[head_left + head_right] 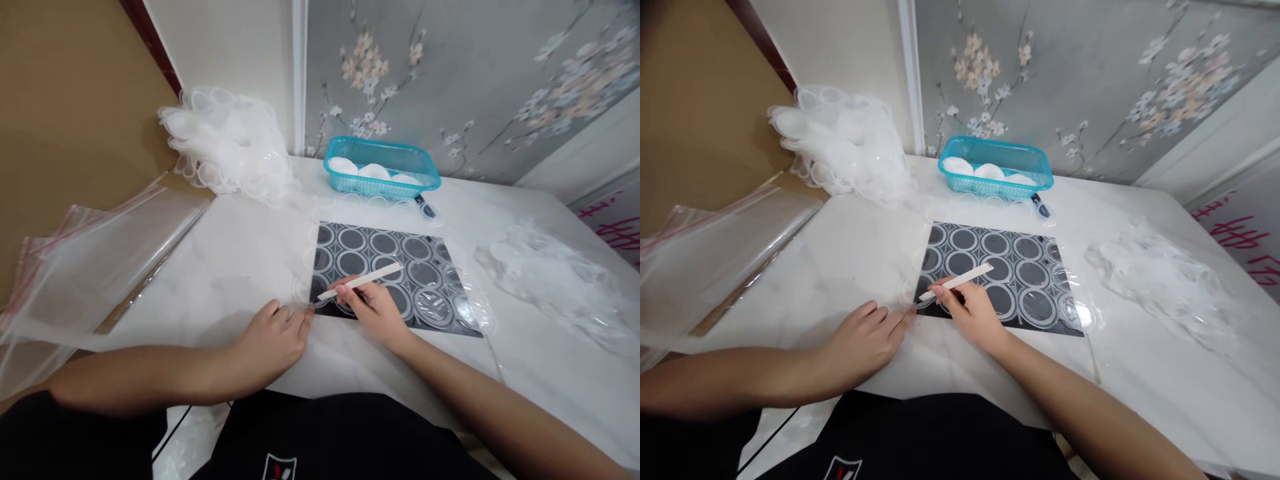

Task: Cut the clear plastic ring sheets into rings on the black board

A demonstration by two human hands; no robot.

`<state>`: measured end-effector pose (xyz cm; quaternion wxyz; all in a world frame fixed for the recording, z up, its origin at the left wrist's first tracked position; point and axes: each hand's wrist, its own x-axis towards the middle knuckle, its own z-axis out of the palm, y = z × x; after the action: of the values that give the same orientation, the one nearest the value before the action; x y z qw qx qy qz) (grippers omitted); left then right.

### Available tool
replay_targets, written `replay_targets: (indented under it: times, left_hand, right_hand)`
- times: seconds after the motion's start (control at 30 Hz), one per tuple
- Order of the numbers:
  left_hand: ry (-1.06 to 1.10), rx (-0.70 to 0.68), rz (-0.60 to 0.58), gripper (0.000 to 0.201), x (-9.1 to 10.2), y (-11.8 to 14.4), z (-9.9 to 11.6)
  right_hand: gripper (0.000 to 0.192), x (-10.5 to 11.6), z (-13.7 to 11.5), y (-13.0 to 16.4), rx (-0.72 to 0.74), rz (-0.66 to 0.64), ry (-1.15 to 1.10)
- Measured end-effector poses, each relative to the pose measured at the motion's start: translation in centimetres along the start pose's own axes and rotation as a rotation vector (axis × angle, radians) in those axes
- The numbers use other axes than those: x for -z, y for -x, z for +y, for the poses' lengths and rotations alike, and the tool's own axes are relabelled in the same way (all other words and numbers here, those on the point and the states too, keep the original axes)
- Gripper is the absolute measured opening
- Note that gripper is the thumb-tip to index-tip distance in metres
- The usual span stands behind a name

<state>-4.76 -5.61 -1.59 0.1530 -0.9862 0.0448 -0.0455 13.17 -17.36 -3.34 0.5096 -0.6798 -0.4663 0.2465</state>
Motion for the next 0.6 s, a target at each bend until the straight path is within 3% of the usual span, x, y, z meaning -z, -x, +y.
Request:
replay_targets:
  times: [0.23,0.43,0.6]
  left_hand:
    - [-0.010,-0.012,0.008,0.045,-0.32,0.20,0.06]
    - [0.071,0.003,0.023,0.037,-0.38,-0.10,-0.27]
    - [0.131,0.004,-0.010,0.021,-0.41,-0.49,-0.65]
  right_hand:
    - [0.027,-0.19,0.12,0.04,0.030,-0.014,0.055]
    - [0.012,-0.22,-0.22,-0.59,0.318,-0.041,0.186]
    - [0.016,-0.17,0.15,-0.47,0.390,-0.196,0.432]
